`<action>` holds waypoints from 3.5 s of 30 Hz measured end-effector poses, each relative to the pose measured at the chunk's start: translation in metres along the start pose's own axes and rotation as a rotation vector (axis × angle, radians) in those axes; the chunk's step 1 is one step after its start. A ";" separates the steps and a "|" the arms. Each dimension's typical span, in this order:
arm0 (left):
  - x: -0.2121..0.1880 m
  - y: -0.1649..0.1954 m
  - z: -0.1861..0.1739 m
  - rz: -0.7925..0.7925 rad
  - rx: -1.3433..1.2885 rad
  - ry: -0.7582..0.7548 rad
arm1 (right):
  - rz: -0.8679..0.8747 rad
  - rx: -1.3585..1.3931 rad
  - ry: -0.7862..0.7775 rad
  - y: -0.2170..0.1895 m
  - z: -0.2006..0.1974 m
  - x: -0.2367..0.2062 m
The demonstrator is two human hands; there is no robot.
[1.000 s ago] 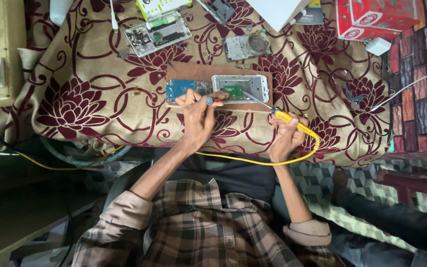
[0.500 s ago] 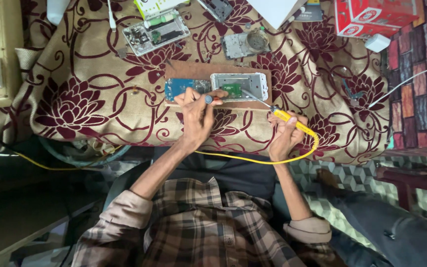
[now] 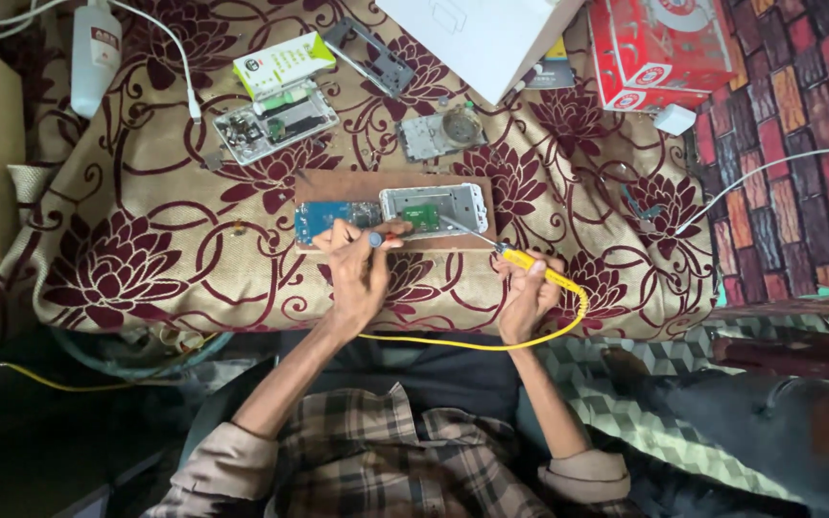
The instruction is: The person solders a small green circuit board placed inside a disassembled phone chassis using a soldering iron and solder wire. They repeatedly apply heat and solder to specific points on the board while holding it steady with their other hand.
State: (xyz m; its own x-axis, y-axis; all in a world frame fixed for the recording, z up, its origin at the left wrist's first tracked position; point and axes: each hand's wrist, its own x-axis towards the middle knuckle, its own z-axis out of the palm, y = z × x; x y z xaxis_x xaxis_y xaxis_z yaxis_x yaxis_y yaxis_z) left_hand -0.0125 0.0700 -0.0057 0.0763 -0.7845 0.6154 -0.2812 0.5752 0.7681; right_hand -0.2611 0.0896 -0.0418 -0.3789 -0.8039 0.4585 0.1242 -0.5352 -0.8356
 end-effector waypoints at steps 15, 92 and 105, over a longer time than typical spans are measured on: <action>0.001 0.002 -0.002 0.033 0.115 0.011 | -0.009 -0.060 -0.003 0.007 -0.006 0.000; 0.007 0.007 -0.002 -0.006 0.047 -0.015 | -0.178 -0.660 -0.123 -0.020 0.074 0.140; 0.008 0.012 -0.006 -0.001 0.044 -0.023 | -0.132 -0.596 -0.122 -0.018 0.082 0.134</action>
State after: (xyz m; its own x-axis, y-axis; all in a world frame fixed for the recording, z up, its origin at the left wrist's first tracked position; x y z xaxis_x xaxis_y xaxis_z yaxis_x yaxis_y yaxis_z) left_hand -0.0093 0.0726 0.0096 0.0542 -0.7903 0.6103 -0.3235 0.5643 0.7595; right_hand -0.2390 -0.0292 0.0594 -0.2447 -0.7833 0.5715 -0.4633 -0.4233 -0.7786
